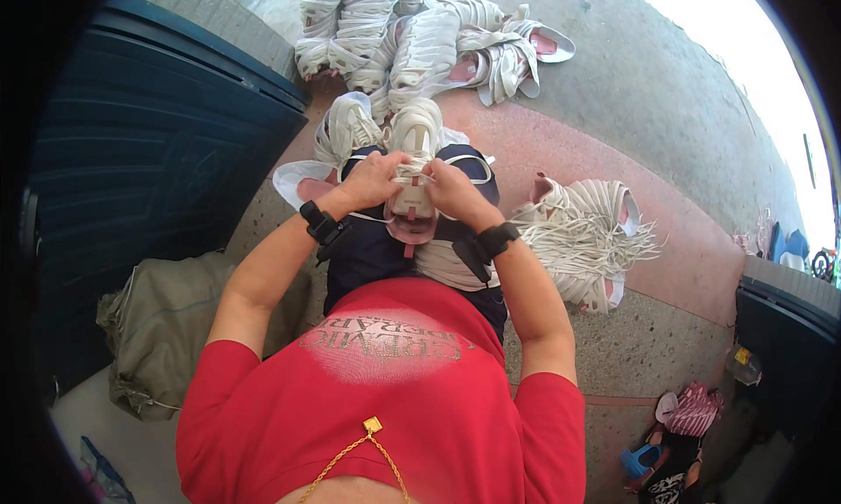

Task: The person sits on the ground and ties white fabric strips around a pink slipper. They repeatedly wrap the strips around the sole and upper part of the slipper, pulling them tight to secure the material.

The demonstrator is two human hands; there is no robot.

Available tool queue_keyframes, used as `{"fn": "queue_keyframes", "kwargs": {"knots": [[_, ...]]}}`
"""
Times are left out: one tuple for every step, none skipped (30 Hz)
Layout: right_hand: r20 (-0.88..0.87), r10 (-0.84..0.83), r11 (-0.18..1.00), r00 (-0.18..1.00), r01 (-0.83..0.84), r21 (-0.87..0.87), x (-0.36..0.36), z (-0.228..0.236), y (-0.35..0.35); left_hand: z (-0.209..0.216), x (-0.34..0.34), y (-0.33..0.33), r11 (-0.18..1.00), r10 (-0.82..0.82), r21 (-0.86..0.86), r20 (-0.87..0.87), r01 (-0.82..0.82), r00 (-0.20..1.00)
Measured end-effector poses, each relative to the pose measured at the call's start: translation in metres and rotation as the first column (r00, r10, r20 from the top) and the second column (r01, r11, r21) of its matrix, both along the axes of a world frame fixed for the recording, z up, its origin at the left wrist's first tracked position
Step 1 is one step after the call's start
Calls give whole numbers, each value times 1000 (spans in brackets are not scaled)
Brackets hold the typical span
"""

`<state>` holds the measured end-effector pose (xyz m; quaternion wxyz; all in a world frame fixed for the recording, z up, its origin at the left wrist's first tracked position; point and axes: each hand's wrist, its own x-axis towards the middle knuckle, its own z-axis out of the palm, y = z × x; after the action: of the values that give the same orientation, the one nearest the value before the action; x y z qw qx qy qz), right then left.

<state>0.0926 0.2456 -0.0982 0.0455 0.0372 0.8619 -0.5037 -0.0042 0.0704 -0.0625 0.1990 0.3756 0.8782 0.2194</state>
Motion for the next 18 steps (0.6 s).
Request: {"fn": "queue_keyframes", "kwargs": {"knots": [[111,29,983,993,-7,-186,1,16,8,2,-4,-6,1000,5,-21,91,-3,996],[219,72,933,973,12,-359,3,38,18,3,-6,-7,999,6,-35,185,0,983],[267,128,871,955,21,-491,6,43,28,5,-3,-3,1000,-9,-3,248,10,969],[308,112,860,945,64,-507,6,46,27,-2,1,0,997,-64,45,167,57,984],[349,93,848,933,109,-519,5,49,26,-11,7,5,990,-117,90,82,110,990],[389,77,835,918,154,-529,3,52,23,-20,11,9,978,-164,131,-6,163,986],[365,39,859,930,155,-488,-1,53,16,-16,13,14,981,-188,37,-101,192,977],[388,-55,860,920,241,-449,-2,45,18,-16,13,14,973,-210,70,-128,220,969],[408,-147,854,901,324,-407,0,30,20,-14,13,13,964,-229,103,-156,247,961],[421,-234,837,876,402,-370,-1,22,17,-13,11,9,954,-246,128,-187,272,951],[359,-226,871,905,353,-341,-1,13,15,-11,12,4,944,-241,172,-231,283,943],[296,-215,901,931,306,-307,-1,5,13,-9,14,-3,931,-233,215,-275,296,933],[235,-195,930,952,256,-266,-2,7,7,-9,19,-9,916,-218,260,-314,305,924],[175,-171,953,970,208,-221,-3,9,2,-9,22,-14,922,-196,254,-339,290,920],[231,-107,929,967,180,-323,0,12,-2,-9,26,-17,928,-175,249,-363,276,915],[181,-118,943,976,167,-287,1,7,-5,-9,29,-19,931,-157,247,-388,267,908],[131,-128,955,983,157,-250,3,-1,-8,-9,32,-18,925,-143,275,-386,262,911],[81,-135,966,988,149,-211,5,-7,-10,-10,36,-17,917,-130,303,-384,258,914]]}}
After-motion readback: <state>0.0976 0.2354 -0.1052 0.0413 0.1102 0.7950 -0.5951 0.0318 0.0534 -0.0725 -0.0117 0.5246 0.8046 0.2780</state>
